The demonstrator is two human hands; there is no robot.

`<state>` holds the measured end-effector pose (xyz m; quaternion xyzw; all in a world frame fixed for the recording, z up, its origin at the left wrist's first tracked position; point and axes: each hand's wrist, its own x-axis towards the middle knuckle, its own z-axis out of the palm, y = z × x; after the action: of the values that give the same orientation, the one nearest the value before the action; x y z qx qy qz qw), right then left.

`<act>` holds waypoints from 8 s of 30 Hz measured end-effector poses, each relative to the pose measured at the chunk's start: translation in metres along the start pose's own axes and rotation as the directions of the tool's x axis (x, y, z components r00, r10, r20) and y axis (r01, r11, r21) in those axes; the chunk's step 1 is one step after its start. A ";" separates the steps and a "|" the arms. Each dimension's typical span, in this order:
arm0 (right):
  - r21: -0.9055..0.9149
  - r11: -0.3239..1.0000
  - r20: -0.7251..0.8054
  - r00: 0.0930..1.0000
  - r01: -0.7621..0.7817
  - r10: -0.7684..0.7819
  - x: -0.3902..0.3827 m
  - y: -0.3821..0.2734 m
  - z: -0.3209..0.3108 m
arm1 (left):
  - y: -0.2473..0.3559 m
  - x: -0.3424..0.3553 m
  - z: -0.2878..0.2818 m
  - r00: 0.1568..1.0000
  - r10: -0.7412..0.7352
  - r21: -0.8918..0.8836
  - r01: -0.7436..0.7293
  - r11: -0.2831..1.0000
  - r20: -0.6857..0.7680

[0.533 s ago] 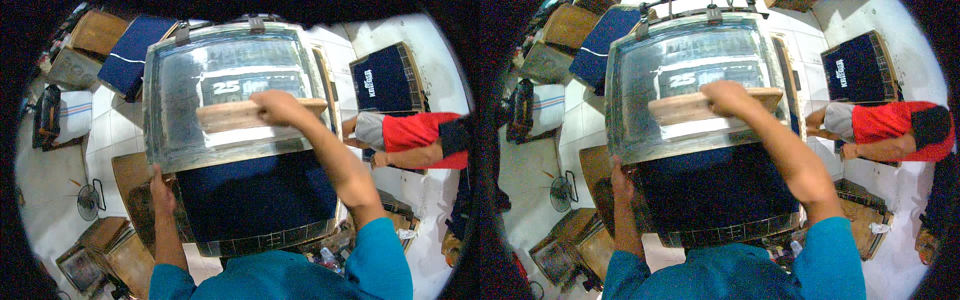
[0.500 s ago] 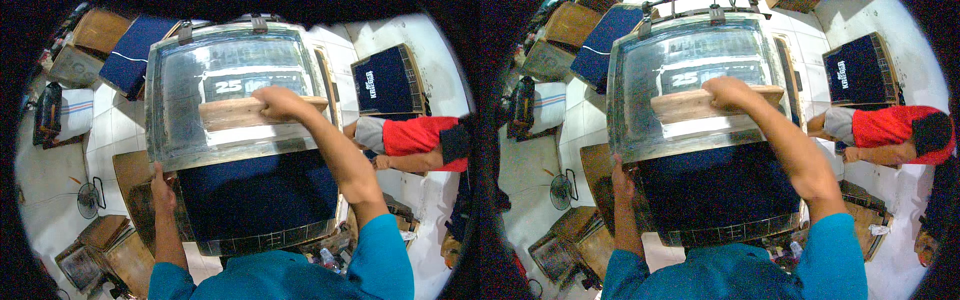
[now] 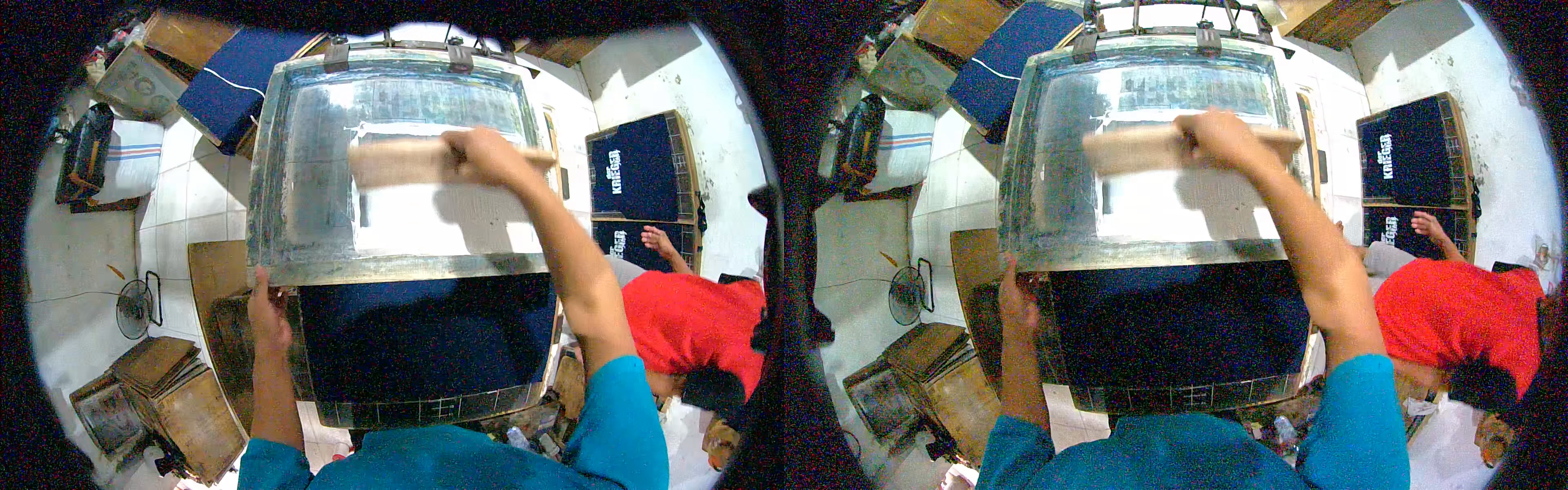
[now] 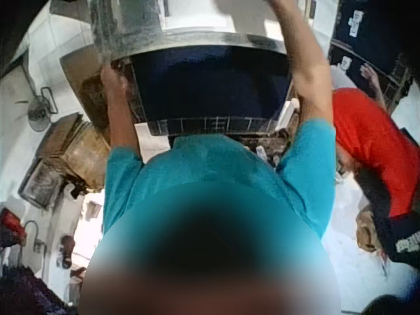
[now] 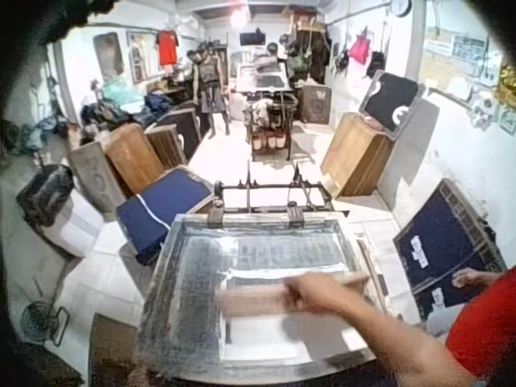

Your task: The person applies white ink to a screen printing frame using a squeegee, then repeatedly places dark fabric under the screen and pulls the squeegee across to print a design. Printed pieces are stacked, and the person moves to a stack of finished boards to cut a securing string.

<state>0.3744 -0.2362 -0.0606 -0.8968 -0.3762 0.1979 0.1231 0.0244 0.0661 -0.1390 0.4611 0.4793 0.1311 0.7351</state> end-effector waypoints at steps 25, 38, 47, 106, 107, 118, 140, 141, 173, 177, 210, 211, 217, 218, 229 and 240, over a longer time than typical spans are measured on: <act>-0.280 0.948 -0.901 0.381 -0.151 -0.205 -0.138 -0.115 -0.072 | 0.153 -0.078 0.066 0.878 0.474 -0.040 -0.473 0.880 0.071; -0.130 0.971 -0.860 0.511 -0.203 -0.008 -0.053 -0.118 -0.320 | 0.023 -0.011 -0.293 0.928 0.370 0.955 -0.065 0.289 -0.048; -0.034 0.987 -0.729 0.680 -0.156 0.082 -0.069 -0.098 -0.305 | -0.066 -0.043 -0.435 0.959 0.280 0.639 -0.187 0.746 -0.045; -0.113 0.939 -0.808 0.580 -0.325 0.104 -0.093 -0.147 -0.253 | -0.049 -0.254 -0.318 0.630 0.706 0.886 -0.059 0.460 -0.324; -0.106 0.943 -0.804 0.585 -0.314 0.105 -0.098 -0.155 -0.251 | -0.059 -0.234 -0.300 0.661 0.666 0.870 -0.039 0.491 -0.346; -0.077 0.965 -0.811 0.579 -0.249 0.085 -0.108 -0.169 -0.253 | -0.126 -0.193 -0.178 0.923 0.344 0.827 -0.324 0.460 0.171; -0.078 0.965 -0.806 0.586 -0.249 0.086 -0.088 -0.172 -0.282 | -0.098 -0.187 -0.157 0.945 -0.005 0.890 -0.307 0.337 0.328; -0.071 0.963 -0.807 0.583 -0.260 0.098 -0.088 -0.173 -0.283 | -0.097 -0.185 -0.156 0.930 0.022 0.870 -0.350 0.348 0.366; -0.064 0.993 -0.181 0.980 -0.094 0.081 -0.071 -0.044 0.064 | -0.015 0.021 0.003 0.972 -0.234 0.090 0.234 0.968 -0.008; -0.121 0.986 -0.330 0.942 -0.113 0.068 -0.006 -0.016 0.041 | -0.031 0.032 -0.012 0.973 -0.195 0.277 0.221 0.935 -0.119; -0.107 0.988 -0.306 0.949 -0.112 0.074 -0.010 0.002 0.060 | -0.018 0.015 0.010 0.976 -0.049 0.461 0.143 0.876 -0.210; -0.100 0.990 -0.321 0.945 -0.101 0.064 -0.024 -0.006 0.066 | -0.018 0.017 0.009 0.979 -0.066 0.455 0.148 0.878 -0.191; -0.073 0.994 -0.358 0.932 -0.085 0.053 -0.103 -0.052 0.097 | -0.023 0.021 -0.003 0.990 -0.112 0.354 0.134 0.925 -0.084; -0.076 0.995 -0.408 0.913 -0.064 0.028 -0.114 -0.059 0.102 | -0.025 0.022 -0.004 0.989 -0.134 0.284 0.146 0.947 -0.064; -0.108 0.993 -0.388 0.922 -0.047 0.001 -0.110 -0.056 0.083 | -0.020 0.018 -0.008 0.999 -0.046 0.177 0.050 0.983 -0.027; 0.039 0.999 -0.022 1.000 0.003 -0.002 -0.091 -0.045 0.026 | -0.011 0.003 0.001 1.000 -0.021 0.085 0.022 0.996 -0.013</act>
<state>0.2765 -0.2699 -0.0431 -0.8958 -0.3721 0.1952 0.1448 0.0238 0.0617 -0.1494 0.4862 0.4937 0.1054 0.7133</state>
